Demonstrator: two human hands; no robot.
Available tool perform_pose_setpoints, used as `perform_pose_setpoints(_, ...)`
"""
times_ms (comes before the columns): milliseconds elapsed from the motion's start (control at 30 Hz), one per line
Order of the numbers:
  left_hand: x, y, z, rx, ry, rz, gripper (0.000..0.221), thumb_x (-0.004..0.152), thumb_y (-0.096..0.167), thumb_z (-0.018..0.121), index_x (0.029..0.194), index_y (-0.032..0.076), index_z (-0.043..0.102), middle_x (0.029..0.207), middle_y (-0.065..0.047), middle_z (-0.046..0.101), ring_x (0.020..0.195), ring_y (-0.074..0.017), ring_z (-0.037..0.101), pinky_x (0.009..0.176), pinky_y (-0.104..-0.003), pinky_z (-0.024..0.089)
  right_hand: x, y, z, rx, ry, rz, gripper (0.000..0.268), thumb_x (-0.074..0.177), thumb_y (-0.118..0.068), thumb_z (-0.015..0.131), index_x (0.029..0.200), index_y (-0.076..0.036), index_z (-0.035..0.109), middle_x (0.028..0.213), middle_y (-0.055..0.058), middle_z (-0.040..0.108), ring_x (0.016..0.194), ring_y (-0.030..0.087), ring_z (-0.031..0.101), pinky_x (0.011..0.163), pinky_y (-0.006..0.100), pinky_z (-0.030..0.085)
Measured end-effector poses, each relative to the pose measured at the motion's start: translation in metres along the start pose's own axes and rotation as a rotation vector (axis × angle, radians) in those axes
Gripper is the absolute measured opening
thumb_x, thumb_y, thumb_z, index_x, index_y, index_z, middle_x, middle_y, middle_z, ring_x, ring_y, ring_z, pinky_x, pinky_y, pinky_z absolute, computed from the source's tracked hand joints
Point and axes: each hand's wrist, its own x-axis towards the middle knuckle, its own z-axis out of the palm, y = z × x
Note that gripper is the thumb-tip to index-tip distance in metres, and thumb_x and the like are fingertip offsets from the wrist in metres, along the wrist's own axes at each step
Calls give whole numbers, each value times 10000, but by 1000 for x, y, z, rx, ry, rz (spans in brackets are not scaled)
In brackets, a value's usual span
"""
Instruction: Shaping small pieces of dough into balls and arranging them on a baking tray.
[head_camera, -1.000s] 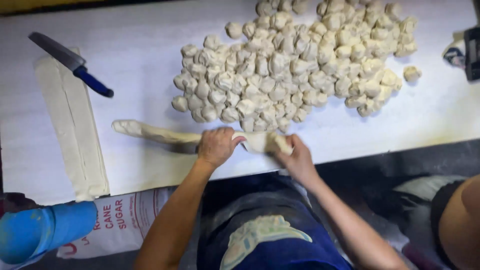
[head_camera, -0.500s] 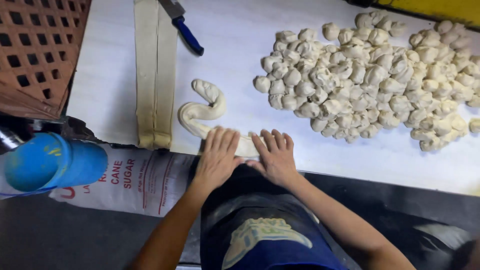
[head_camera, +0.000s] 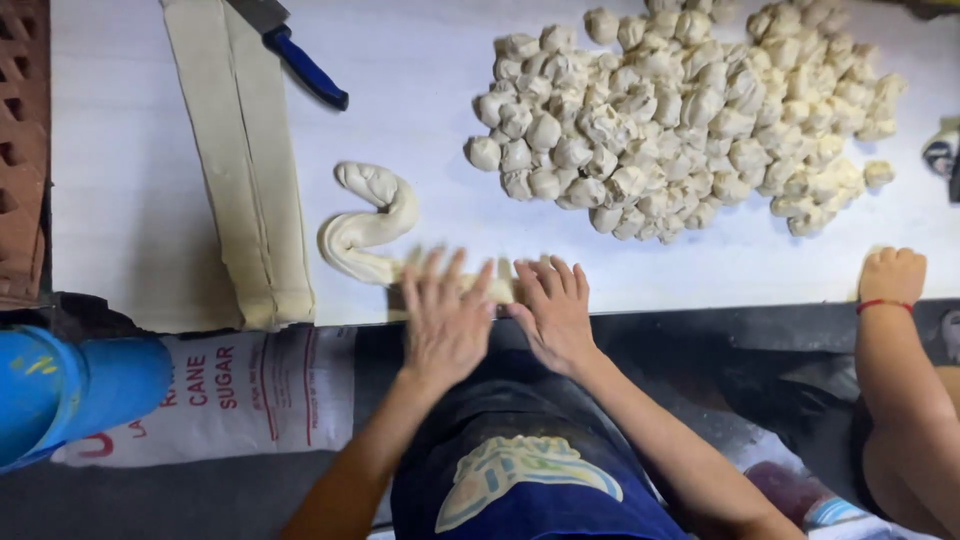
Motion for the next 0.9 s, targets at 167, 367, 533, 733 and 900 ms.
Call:
perform_pose_setpoints(167,10,18,50,179,40,1,478,1017,365,456,1459,222,568,1505,-231,503,1410,-526,404,1121,-657,254,3,-5,25,-7,133,78,539,1100,-422,377,1518,-109,513,1543,224,463,1459,476,332,1172,597,197)
perform_pose_setpoints(367,94,-5,63,264,-93,-120,497,958,405,540,1433,269,596,1530,-158,489,1410,-507,380,1047,-756,302,96,38,16,-131,227,86,394,1011,-516,449,1308,-334,631,1084,56,573,1100,372,563,847,506,428)
perform_pose_setpoints(533,107,-13,67,228,-107,-179,495,937,362,591,1415,237,597,1528,-160,472,1415,-467,374,1066,-742,309,108,51,18,-86,228,28,373,985,-557,458,1178,-305,653,1007,39,549,981,311,570,817,486,441)
perform_pose_setpoints(733,24,37,43,114,-239,-192,558,1019,456,478,1462,123,552,1527,-219,480,1422,-465,381,1151,-657,200,-3,61,-17,78,6,-79,563,971,-461,549,1476,-212,529,1449,162,560,1416,416,425,1161,620,258)
perform_pose_setpoints(900,51,59,83,-11,-214,-53,776,775,322,830,1424,6,544,1262,-221,608,1196,-442,518,1041,-637,313,-15,121,21,335,234,284,697,903,-282,789,1499,-63,502,1290,201,543,1218,446,525,1046,543,442)
